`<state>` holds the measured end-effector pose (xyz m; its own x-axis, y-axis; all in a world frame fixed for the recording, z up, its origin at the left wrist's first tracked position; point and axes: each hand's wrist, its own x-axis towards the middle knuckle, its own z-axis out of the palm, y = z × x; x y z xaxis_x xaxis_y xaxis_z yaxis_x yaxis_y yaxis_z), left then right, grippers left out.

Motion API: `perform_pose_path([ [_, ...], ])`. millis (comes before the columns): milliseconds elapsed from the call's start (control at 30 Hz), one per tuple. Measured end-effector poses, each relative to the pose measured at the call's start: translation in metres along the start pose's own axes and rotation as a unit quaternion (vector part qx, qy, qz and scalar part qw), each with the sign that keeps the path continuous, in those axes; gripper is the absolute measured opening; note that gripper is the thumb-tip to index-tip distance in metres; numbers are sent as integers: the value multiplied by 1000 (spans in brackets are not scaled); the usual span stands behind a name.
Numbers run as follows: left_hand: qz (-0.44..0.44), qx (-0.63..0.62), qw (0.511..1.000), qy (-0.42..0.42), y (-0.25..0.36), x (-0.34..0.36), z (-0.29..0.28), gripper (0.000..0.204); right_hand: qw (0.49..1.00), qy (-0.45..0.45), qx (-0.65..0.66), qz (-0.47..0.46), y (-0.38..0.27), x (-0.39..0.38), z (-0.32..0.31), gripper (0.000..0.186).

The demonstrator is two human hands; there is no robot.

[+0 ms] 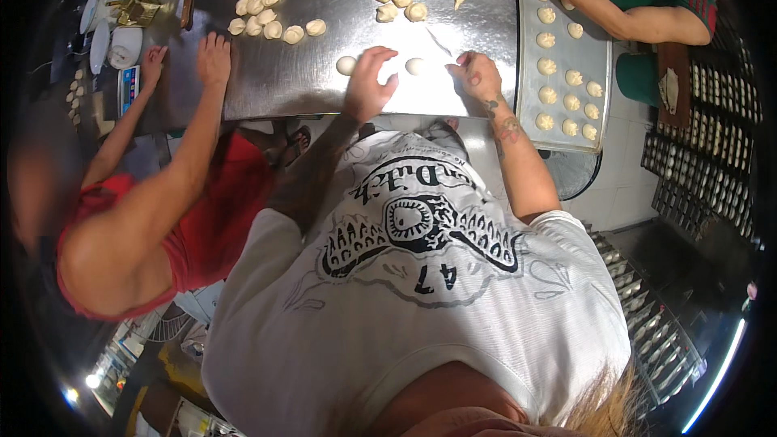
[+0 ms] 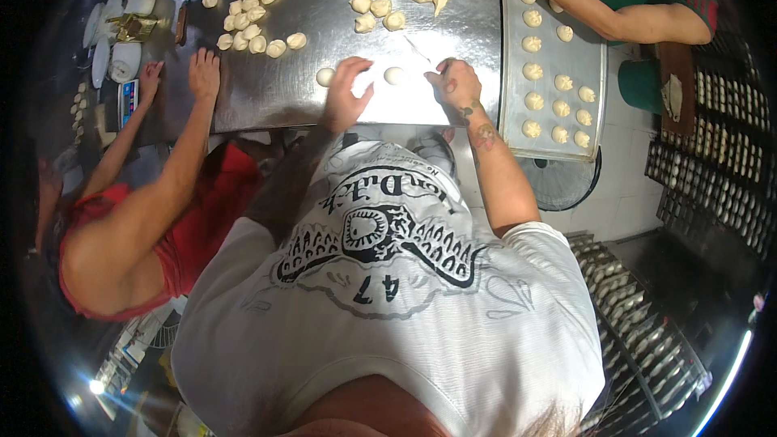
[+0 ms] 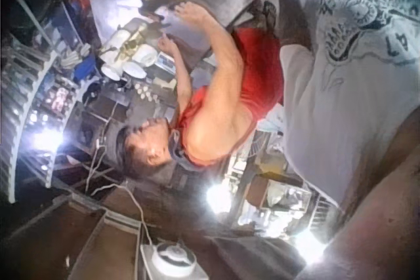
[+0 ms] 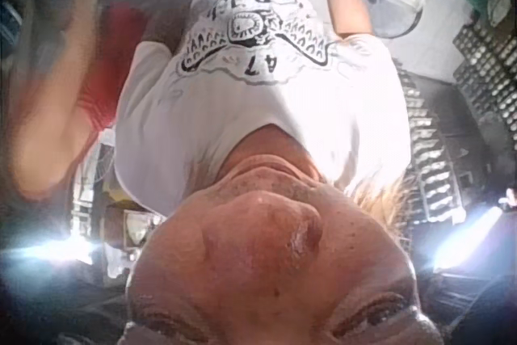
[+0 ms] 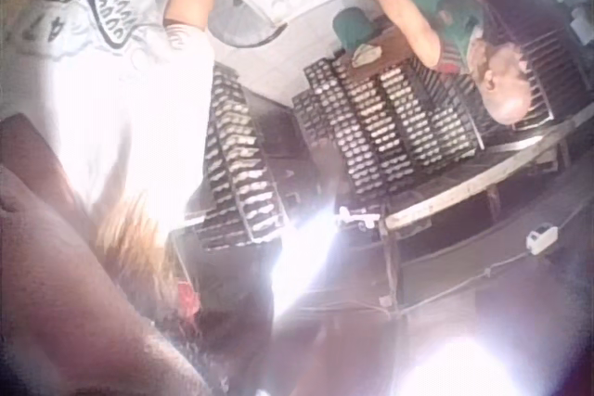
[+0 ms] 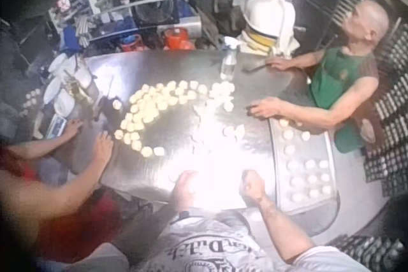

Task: The person cuts small pieces of dough from a larger pile, rolls them into balls by hand, and places them onto a metal baking tray on a stainless steel table.

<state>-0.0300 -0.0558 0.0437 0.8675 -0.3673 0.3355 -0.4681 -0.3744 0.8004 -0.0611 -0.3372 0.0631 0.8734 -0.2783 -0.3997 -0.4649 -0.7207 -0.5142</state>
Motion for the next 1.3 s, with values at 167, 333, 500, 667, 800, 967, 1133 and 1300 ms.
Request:
perform_pose_path([
  [167,-58,104,990,-74,13,-15,39,54,992,59,-22,-109,3,-29,15,34],
  [333,-55,84,995,-22,15,-26,37,57,994,78,-25,-78,-3,-24,-1,32],
  [500,-58,115,989,-67,9,-31,44,58,995,-72,-47,-54,10,-14,-4,25],
  [667,-72,86,993,-31,10,-38,41,56,977,-18,120,-177,11,-75,-1,21],
  [800,-35,104,994,-23,6,-36,42,50,970,32,121,-207,-20,-100,4,29],
  [967,-68,101,991,-50,14,-29,44,42,978,39,-66,-193,-55,-86,17,44],
  [1133,-49,116,992,6,7,-35,48,41,976,-8,-97,-193,-5,-127,9,49],
  [1300,-84,51,994,-43,13,-30,49,41,977,87,-11,-196,-52,-93,13,40],
])
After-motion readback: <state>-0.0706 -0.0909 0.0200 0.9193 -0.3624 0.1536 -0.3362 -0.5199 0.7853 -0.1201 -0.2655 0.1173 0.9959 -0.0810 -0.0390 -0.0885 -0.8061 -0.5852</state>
